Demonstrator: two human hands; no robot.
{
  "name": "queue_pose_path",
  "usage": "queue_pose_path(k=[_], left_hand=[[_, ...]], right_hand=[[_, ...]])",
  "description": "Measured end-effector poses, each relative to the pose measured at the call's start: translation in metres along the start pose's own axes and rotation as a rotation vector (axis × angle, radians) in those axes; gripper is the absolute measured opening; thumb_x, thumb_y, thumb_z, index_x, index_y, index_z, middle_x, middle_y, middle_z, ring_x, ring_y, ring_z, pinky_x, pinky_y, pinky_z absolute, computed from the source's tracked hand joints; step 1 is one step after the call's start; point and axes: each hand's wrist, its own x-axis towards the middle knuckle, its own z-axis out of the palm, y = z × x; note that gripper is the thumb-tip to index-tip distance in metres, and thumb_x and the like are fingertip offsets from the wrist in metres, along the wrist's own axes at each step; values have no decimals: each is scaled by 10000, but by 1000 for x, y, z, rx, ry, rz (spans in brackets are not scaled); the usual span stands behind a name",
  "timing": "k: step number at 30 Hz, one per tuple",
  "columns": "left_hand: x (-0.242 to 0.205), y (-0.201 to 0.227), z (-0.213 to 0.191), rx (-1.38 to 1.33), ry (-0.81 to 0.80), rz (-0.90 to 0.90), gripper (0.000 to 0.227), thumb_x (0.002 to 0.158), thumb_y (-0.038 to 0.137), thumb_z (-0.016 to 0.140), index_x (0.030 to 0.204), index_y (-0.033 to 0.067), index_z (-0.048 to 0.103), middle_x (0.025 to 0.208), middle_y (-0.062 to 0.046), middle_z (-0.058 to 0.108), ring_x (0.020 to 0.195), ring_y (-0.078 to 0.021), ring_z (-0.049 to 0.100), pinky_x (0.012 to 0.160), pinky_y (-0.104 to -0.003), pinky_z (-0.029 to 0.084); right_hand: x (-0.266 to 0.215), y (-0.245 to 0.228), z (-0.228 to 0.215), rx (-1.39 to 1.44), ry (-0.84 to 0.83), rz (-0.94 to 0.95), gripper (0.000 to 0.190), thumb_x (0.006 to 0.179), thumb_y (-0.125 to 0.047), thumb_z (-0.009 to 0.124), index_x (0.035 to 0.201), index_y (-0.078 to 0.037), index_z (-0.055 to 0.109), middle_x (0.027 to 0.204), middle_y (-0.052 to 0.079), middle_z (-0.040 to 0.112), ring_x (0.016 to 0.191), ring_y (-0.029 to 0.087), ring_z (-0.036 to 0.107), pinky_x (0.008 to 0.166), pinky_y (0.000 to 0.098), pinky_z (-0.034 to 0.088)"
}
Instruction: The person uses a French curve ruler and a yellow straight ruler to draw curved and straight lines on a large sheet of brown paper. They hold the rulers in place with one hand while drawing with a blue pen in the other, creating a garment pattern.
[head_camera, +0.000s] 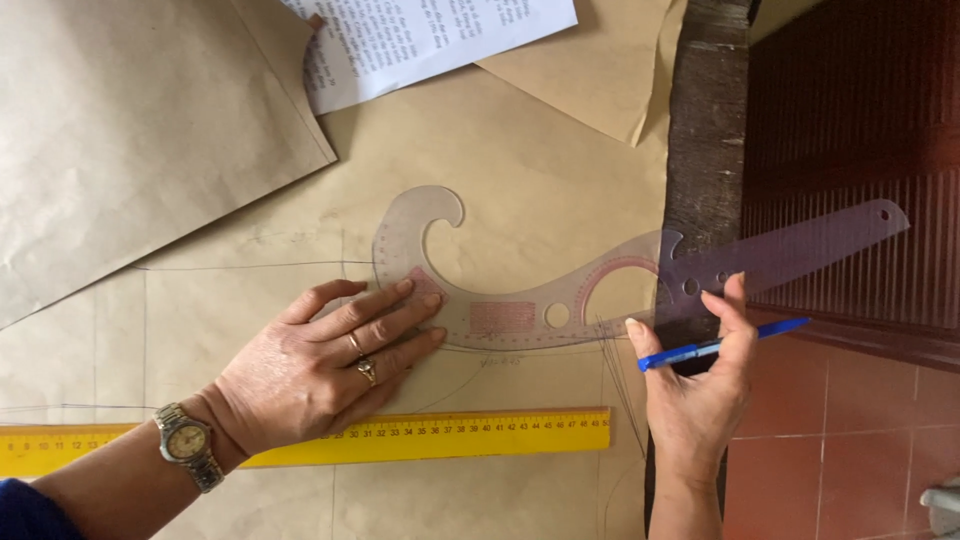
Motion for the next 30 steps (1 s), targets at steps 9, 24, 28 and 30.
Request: queue_pose_path(k=[9, 24, 28, 30], left_hand=[[1, 1, 1, 15, -2, -8, 346, 978, 239, 492, 1297, 121, 556, 1406, -74, 519, 1294, -255, 518, 975, -384, 409], [2, 1, -2, 6, 13, -3, 327, 984, 221, 482, 1250, 52, 569, 1381, -95, 544, 1277, -271, 535, 972, -389, 424], [0, 0, 0, 33, -2, -4, 348, 981, 240, 475, 1274, 72, 557, 1388, -72, 540, 1259, -261, 541, 978, -400, 412], [1, 0, -1, 22, 1, -5, 345, 981, 241, 476, 1269, 71, 560, 1385, -77, 542, 1252, -264, 546, 975, -404, 411]], right_hand=[[0, 1, -2, -52, -13, -4, 529, 797, -172, 767, 1220, -91, 458, 1522, 172, 392, 1394, 316, 415, 1050, 366, 411], [-1, 0, 0, -27, -8, 40, 533, 791, -157, 765, 1223, -106, 457, 1531, 147, 385, 1398, 291, 407, 1052, 343, 403], [-1, 1, 1, 10, -3, 26, 525, 800, -131, 756, 1227, -99, 452, 1531, 161, 379, 1406, 287, 395, 1083, 339, 381], [-1, 0, 1, 12, -3, 19, 523, 801, -133, 755, 1228, -88, 456, 1531, 171, 381, 1403, 291, 398, 1084, 338, 383]])
